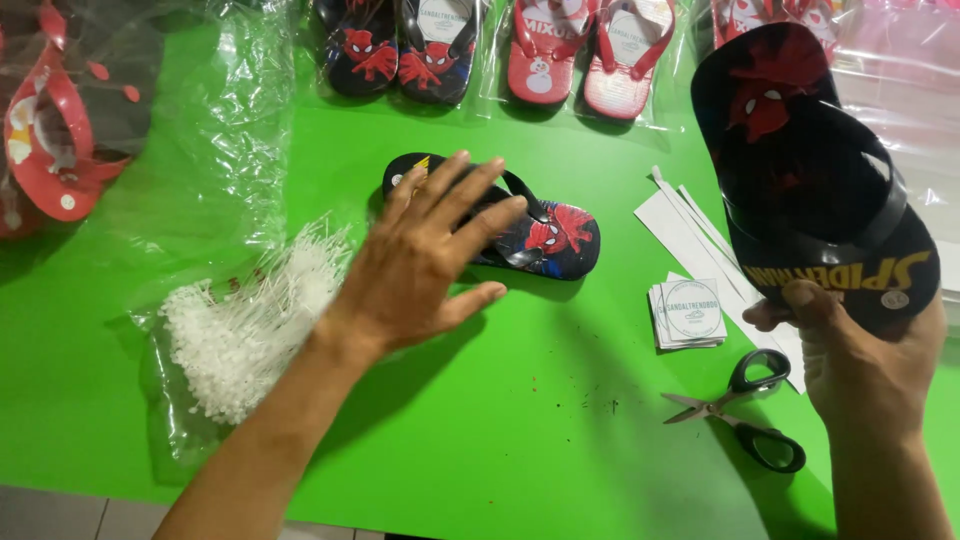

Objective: The person picks up a black Spider-Man flip-flop and uses scissors to trim excess material from the sole. They carefully cut around the edges and remove small pieces of rubber, then inspect the trimmed area.

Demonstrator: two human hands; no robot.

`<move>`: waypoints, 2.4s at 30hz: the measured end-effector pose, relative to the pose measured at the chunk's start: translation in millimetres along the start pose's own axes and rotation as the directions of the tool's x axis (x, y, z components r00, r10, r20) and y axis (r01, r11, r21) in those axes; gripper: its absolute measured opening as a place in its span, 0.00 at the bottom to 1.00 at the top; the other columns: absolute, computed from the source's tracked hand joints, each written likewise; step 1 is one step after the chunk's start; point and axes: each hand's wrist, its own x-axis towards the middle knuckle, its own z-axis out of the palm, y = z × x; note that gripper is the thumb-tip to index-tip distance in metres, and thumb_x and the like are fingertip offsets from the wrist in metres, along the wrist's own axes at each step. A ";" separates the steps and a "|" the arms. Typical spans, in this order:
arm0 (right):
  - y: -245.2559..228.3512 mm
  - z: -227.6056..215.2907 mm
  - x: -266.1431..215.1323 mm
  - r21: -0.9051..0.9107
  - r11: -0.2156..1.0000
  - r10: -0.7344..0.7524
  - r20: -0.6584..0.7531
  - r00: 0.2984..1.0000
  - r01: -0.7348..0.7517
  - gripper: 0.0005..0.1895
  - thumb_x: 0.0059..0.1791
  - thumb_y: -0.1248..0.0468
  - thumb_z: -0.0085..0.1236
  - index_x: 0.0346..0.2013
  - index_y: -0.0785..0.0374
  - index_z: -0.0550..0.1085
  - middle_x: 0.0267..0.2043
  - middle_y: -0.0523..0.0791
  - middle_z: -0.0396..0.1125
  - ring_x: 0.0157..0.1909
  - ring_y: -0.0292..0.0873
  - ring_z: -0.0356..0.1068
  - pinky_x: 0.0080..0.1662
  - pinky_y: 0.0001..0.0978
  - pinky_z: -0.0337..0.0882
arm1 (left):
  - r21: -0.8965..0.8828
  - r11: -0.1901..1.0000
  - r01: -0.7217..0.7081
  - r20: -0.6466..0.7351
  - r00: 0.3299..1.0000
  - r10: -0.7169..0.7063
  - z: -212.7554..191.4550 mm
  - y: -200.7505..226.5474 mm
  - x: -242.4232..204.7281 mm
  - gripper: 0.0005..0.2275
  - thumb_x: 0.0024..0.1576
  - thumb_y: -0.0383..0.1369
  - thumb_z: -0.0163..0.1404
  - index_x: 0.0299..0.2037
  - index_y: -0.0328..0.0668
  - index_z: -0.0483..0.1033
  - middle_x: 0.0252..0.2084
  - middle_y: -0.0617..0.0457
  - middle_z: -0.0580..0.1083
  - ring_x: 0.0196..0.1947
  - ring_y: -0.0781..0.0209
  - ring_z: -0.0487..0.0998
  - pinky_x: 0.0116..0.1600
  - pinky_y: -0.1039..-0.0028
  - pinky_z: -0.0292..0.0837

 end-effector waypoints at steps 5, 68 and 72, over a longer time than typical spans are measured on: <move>18.2 -10.0 0.1 0.063 0.998 0.016 -0.042 0.999 -0.013 0.23 0.51 0.66 0.60 0.57 0.65 0.62 0.51 0.49 0.65 0.39 0.47 0.73 0.32 0.27 0.82 | 0.054 0.989 -0.137 -0.089 0.986 0.141 21.9 16.5 0.7 0.22 0.57 0.35 0.55 0.64 0.48 0.72 0.66 0.49 0.71 0.67 0.48 0.68 0.72 0.48 0.54; 11.7 21.8 -18.2 -0.370 0.920 0.169 0.077 0.983 -0.129 0.22 0.43 0.52 0.64 0.47 0.57 0.74 0.32 0.43 0.69 0.31 0.35 0.67 0.32 0.22 0.70 | -0.774 0.614 0.155 0.226 0.973 0.039 -4.6 75.4 0.8 0.17 0.60 0.39 0.49 0.57 0.45 0.75 0.37 0.54 0.82 0.23 0.62 0.77 0.32 0.75 0.70; 15.6 20.3 -19.2 -0.372 0.920 0.139 0.012 0.990 -0.125 0.15 0.54 0.55 0.52 0.37 0.64 0.77 0.32 0.43 0.71 0.32 0.36 0.66 0.33 0.25 0.65 | -0.801 0.578 0.157 0.218 0.975 0.038 -8.6 76.1 3.6 0.17 0.60 0.38 0.50 0.57 0.40 0.75 0.42 0.54 0.83 0.26 0.65 0.81 0.35 0.77 0.75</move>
